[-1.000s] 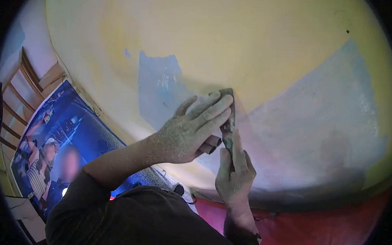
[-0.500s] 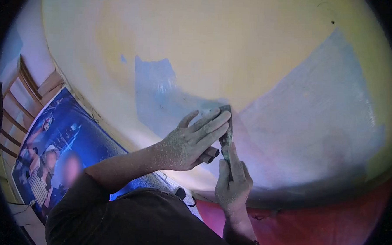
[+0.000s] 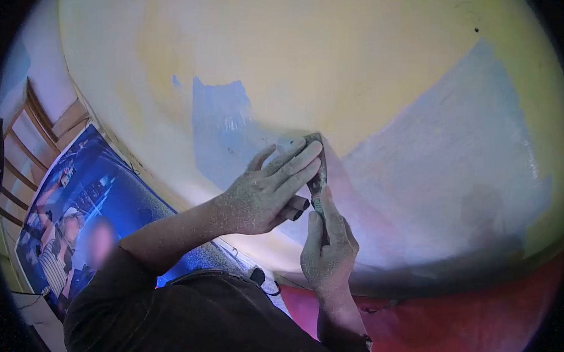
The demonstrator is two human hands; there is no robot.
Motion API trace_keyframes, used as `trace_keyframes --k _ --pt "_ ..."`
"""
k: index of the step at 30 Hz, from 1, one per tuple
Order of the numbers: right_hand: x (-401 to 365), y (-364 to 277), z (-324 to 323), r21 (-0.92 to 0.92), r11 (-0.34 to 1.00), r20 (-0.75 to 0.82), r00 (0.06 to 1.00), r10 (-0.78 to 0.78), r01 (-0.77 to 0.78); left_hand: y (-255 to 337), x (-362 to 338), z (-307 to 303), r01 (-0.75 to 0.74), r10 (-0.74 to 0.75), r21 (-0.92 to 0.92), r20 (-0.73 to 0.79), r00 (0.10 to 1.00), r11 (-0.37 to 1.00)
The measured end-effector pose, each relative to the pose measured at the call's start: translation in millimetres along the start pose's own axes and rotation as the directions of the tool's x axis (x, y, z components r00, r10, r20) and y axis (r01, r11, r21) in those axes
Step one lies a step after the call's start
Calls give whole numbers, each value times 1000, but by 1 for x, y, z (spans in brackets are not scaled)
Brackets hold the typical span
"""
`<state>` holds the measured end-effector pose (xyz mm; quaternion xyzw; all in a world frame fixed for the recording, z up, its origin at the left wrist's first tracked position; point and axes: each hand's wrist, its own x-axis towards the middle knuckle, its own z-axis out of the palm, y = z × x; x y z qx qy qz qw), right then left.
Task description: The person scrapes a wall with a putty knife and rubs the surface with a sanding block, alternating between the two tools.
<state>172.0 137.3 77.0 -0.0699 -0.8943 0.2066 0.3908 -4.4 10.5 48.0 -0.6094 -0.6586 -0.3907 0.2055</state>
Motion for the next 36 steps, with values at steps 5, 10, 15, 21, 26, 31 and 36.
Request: trace_keyframes --k 5,10,15,21,26,31,36 --pt "2 -6 -8 -51 998 61 997 37 -34 5 -2 1 22 -22 8 -3 1000 1000" --pt "7 3 1 -3 999 41 998 39 -39 -4 -1 -2 22 -22 25 25 999 999" --pt "5 -7 -3 -23 997 88 993 75 -73 1 -4 -2 43 -43 19 -3 999 999" --pt "13 -5 3 17 1000 62 998 6 -7 -5 -3 -6 11 -9 59 -30 1000 998" --pt "1 -12 1 9 996 83 993 86 -87 1 -10 -5 34 -34 22 -1 999 999" --pt "2 -3 4 -24 1000 71 997 5 -3 -3 -13 1 53 -54 16 15 998 998" --pt "7 -15 7 -42 996 106 991 86 -82 -4 -11 -9 64 -64 27 -21 998 998"
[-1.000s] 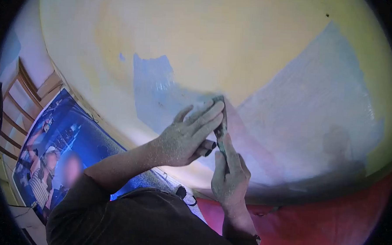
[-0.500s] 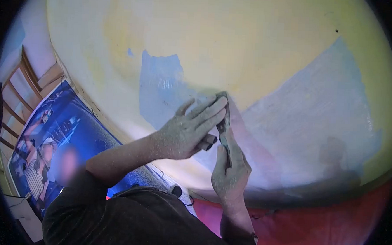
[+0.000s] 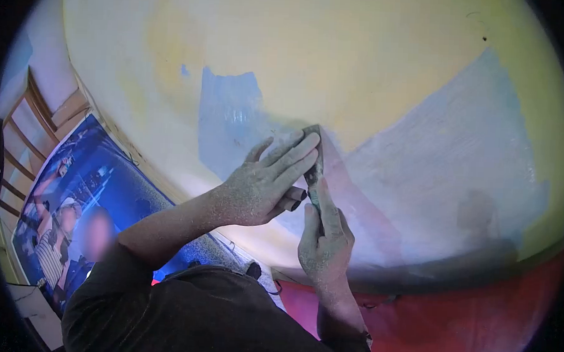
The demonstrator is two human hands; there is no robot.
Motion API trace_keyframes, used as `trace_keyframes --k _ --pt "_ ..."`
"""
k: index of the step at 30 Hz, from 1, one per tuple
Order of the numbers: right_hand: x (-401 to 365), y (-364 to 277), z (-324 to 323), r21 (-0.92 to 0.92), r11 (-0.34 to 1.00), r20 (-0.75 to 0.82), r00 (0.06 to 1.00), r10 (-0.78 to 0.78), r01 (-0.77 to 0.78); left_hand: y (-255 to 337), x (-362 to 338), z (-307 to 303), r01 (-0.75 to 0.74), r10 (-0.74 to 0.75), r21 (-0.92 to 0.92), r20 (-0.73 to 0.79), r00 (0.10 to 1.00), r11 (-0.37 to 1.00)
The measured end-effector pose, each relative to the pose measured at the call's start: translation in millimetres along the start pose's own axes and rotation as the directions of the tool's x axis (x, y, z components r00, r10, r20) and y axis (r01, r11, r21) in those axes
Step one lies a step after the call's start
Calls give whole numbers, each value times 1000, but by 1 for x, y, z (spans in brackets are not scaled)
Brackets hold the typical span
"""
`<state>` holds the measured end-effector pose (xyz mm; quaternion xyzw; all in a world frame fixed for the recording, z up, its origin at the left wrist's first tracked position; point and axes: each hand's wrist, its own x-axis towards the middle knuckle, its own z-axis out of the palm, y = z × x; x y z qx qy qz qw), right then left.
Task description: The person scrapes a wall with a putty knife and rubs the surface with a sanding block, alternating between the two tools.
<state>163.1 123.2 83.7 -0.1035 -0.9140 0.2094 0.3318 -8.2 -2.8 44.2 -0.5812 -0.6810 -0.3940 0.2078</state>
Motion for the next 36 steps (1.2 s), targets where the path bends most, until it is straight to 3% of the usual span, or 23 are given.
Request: trace_keyframes --k 3,7,11,14,20,23,27,28,36 --pt "-9 9 -5 -25 999 7 1000 -21 21 1 -5 7 -13 14 -26 52 999 1000" --pt "4 2 3 23 992 -69 990 -122 123 -2 -1 -5 -27 27 0 -17 1000 1000" --pt "1 -5 0 -19 999 -7 999 -35 35 -2 -1 -1 3 -3 -31 -5 1000 1000" --pt "-5 14 6 -8 995 -54 994 -98 98 -4 -4 6 -8 9 -17 54 998 1000" --pt "2 -4 8 -10 1000 -9 1000 2 -2 -5 -2 0 -6 7 16 -26 1000 1000" --pt "-6 6 2 -23 996 -36 995 -88 87 -2 -8 7 -16 16 2 25 1000 1000" --pt "5 2 10 -40 995 -37 995 -97 95 -5 -3 -2 7 -6 20 -10 1000 1000" --pt "7 -5 8 -29 999 -3 1000 -28 28 -9 -1 -4 -15 16 34 -19 1000 999" --pt "10 9 19 -7 990 -65 988 -138 138 -13 -6 -2 -4 4 8 43 999 1000"
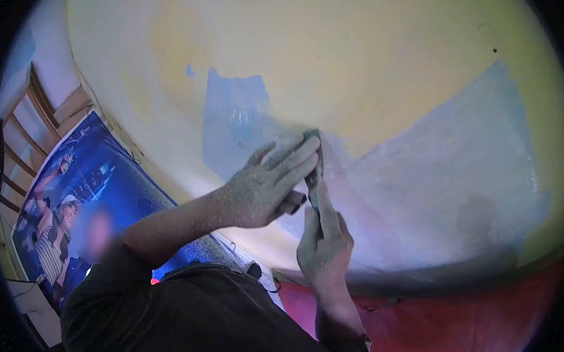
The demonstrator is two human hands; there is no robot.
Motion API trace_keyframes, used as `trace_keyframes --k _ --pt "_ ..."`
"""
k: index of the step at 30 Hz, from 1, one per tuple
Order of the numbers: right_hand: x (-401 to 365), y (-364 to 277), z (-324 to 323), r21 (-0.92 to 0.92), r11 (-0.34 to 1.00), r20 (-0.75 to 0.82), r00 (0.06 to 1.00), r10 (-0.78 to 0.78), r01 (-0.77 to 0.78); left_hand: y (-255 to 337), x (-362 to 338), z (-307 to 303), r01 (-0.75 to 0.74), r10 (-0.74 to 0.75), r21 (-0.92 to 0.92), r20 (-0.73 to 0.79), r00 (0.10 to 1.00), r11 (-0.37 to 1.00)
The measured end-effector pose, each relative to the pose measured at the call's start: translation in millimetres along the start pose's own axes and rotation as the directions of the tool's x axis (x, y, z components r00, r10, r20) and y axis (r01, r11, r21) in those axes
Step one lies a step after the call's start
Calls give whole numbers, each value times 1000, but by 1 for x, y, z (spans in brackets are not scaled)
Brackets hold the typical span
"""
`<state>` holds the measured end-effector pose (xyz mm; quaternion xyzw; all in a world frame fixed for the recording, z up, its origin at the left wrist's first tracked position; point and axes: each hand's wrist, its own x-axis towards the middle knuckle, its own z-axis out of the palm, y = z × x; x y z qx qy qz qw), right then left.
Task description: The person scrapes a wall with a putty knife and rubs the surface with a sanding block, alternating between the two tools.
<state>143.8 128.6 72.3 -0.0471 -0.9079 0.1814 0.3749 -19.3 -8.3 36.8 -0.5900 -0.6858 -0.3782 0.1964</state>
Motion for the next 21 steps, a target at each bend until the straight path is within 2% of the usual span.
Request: trace_keyframes --k 3,5,7,11,13,16,20,21 --pt "10 -6 8 -32 997 32 997 70 -69 -8 7 -13 63 -60 49 -70 996 997" --pt "11 -11 11 -29 999 26 999 36 -35 -11 5 -16 38 -35 58 -44 998 998" --pt "-2 -15 0 -38 997 64 995 75 -73 -3 0 -14 29 -28 27 -34 999 999" --pt "-2 -19 -4 -46 999 81 997 14 -10 -5 -9 -4 -17 16 -34 -38 999 999" --pt "1 -23 -7 -46 999 64 998 -8 11 -6 -7 -6 -31 28 -36 -97 995 999" --pt "0 -17 -4 -83 989 127 983 129 -119 -6 -3 -10 -17 17 -8 -72 997 1000" --pt "-7 -3 -3 -45 997 97 993 62 -58 -9 -6 5 3 -3 -17 -10 1000 1000" --pt "-10 -6 -5 -57 997 94 994 55 -49 -3 -9 4 -1 1 2 -40 999 1000"
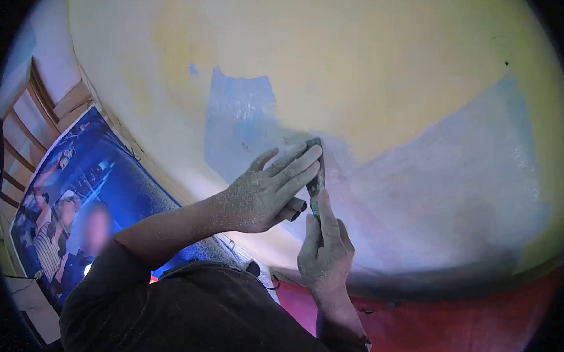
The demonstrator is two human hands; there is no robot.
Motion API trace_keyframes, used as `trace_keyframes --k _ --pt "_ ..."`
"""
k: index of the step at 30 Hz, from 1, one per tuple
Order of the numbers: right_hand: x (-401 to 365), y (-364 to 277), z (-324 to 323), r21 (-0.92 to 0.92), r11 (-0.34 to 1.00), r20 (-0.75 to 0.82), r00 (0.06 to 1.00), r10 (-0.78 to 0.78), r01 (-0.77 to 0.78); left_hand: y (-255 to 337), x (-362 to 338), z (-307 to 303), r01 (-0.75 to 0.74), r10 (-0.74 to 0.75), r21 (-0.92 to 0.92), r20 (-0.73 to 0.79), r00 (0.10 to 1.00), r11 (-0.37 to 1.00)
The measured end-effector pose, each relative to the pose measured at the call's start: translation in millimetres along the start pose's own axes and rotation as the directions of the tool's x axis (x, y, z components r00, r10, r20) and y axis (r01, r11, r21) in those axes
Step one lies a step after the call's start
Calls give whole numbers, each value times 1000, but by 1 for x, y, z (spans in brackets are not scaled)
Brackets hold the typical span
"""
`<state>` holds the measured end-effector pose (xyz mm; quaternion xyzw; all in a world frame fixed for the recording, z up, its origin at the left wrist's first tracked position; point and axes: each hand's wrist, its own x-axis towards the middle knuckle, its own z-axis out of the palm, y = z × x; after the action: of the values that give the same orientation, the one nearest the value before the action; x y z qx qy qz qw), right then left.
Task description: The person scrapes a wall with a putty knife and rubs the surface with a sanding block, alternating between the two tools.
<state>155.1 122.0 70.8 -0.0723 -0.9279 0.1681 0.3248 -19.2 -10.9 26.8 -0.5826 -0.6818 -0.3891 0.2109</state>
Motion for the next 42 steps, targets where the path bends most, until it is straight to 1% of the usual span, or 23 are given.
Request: trace_keyframes --k 2,5,8,10,11,14,15,18,19,22,24,27,28,29,30,31,33,35,36,37,40,42 --pt "10 -3 3 -31 1000 1 1000 2 -2 -4 4 -2 -4 6 22 -50 999 1000" --pt "10 -8 4 12 998 17 998 54 -55 -4 5 -7 4 -4 -1 -35 999 1000" --pt "2 -5 0 6 1000 -15 999 -28 28 1 2 -9 9 -9 -10 0 1000 1000" --pt "10 -5 7 -1 1000 -26 999 -29 29 -1 1 -6 6 -6 -1 -6 1000 1000" --pt "11 -6 10 -6 1000 -29 999 -20 20 -4 2 -7 23 -22 13 -28 999 1000" --pt "16 -8 14 10 1000 -14 1000 23 -23 -10 3 -10 16 -15 35 -26 1000 999" --pt "16 -7 12 30 999 6 999 35 -35 -9 3 -11 33 -33 18 -21 999 999" --pt "9 -3 3 4 1000 6 1000 -30 30 -3 1 -7 34 -34 -18 18 999 999" --pt "11 -2 7 18 999 -12 999 -44 44 -5 1 -4 15 -15 4 24 1000 1000" --pt "23 -2 20 27 997 -62 995 -76 78 -9 3 -12 66 -66 39 -13 998 997" --pt "27 -9 19 29 1000 -17 1000 -4 4 -12 4 -17 50 -49 54 -19 999 997" --pt "16 -12 14 9 1000 4 1000 7 -7 -8 0 -17 35 -34 48 -26 999 998" --pt "6 -7 8 2 1000 12 1000 6 -6 -4 -3 -13 35 -35 25 0 999 999" --pt "4 -5 6 -8 1000 21 1000 -2 2 -1 -6 -7 38 -38 4 21 999 999" --pt "9 -2 11 8 999 -10 999 -43 43 -1 -6 -4 46 -45 -17 37 998 999" --pt "12 0 15 22 997 -39 996 -78 79 -4 -5 -5 26 -26 -6 24 999 1000" --pt "15 -1 17 34 994 -62 993 -100 102 -6 -4 -9 51 -51 -6 -26 998 999" --pt "21 -6 15 33 999 12 1000 11 -11 -11 0 -11 36 -35 14 -54 998 999" --pt "20 -10 13 32 997 51 997 65 -66 -8 -1 -11 41 -41 5 -30 999 999" --pt "19 -14 10 29 998 54 997 62 -64 -6 0 -13 47 -47 2 -12 999 999" --pt "5 0 10 67 996 -38 997 -61 64 -4 -4 -9 38 -38 15 19 999 999" --pt "7 1 13 55 998 -24 999 -42 44 -4 -8 -4 33 -33 13 35 999 999"
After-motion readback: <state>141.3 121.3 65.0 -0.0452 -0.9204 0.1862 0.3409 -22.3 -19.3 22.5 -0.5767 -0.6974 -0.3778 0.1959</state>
